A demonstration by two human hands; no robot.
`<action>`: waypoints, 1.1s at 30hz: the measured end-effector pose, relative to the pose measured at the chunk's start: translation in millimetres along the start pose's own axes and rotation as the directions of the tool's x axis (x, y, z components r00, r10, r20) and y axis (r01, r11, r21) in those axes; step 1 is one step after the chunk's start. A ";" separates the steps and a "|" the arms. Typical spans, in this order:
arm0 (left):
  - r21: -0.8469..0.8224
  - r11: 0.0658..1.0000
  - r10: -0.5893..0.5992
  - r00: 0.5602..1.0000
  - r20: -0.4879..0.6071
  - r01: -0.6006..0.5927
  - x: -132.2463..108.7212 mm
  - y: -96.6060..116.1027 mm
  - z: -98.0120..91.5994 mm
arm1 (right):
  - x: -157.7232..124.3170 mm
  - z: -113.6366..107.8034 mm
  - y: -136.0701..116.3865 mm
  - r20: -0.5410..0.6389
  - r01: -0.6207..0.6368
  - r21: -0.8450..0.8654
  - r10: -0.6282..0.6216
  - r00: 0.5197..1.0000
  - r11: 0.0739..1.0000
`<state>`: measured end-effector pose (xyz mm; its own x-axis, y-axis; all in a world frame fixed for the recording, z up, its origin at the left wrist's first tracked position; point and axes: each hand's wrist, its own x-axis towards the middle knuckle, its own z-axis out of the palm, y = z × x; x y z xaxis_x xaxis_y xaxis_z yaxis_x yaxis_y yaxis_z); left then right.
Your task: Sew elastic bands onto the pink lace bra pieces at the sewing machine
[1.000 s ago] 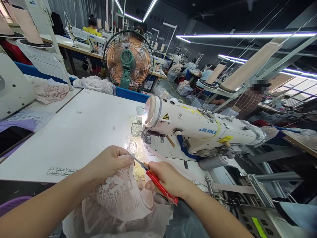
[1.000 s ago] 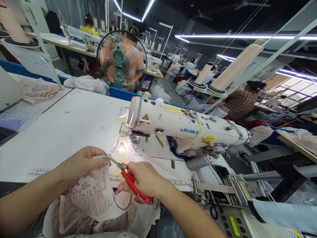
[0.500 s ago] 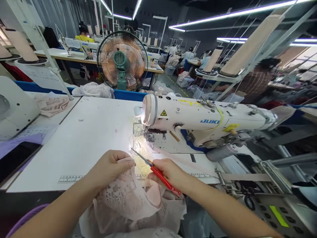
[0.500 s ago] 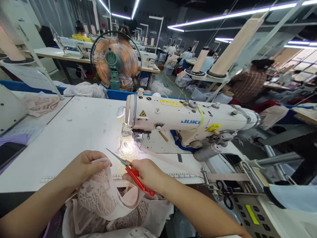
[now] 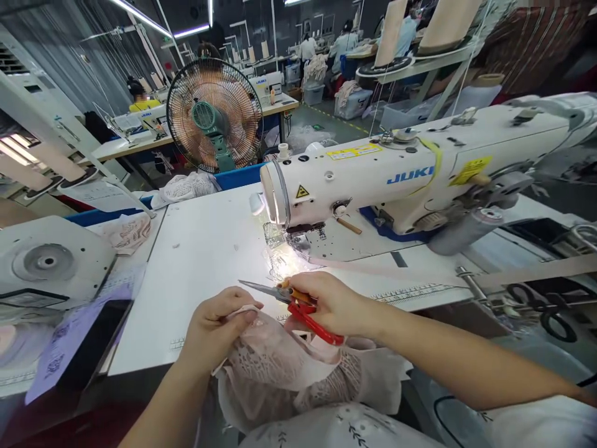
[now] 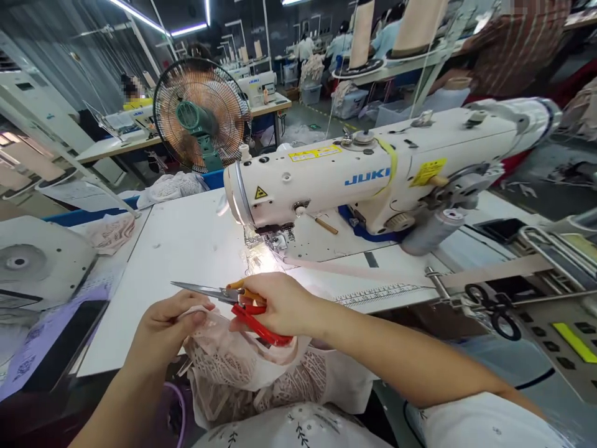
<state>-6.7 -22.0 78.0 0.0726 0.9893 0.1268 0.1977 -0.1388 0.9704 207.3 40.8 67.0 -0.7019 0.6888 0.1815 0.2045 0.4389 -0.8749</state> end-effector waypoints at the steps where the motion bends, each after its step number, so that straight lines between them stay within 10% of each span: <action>1: 0.001 1.000 0.009 1.000 -0.010 -0.009 -0.6 -0.4 0.1 | 1.7 4.1 -1.9 0.009 -0.013 0.080 0.012 1.000 0.997; 16: -0.021 0.994 0.097 0.967 -0.235 -0.105 -3.2 -10.9 9.1 | 3.6 20.8 -13.6 -0.033 -0.150 0.339 0.171 0.985 0.929; 22: 0.134 0.959 0.265 0.955 -0.131 -0.248 -2.8 -12.9 4.6 | 0.9 20.5 -14.0 -0.019 -0.172 0.327 0.189 0.982 0.929; 33: 0.195 0.981 0.011 0.998 0.055 -0.021 8.7 8.5 -6.6 | -5.5 15.0 -11.9 -0.041 -0.023 0.199 0.032 0.999 0.980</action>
<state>-10.8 -14.2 88.6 0.1283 0.9838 0.1255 0.3825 -0.1658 0.9090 198.5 23.1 69.7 -0.6664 0.7256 0.1718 0.0805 0.2991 -0.9508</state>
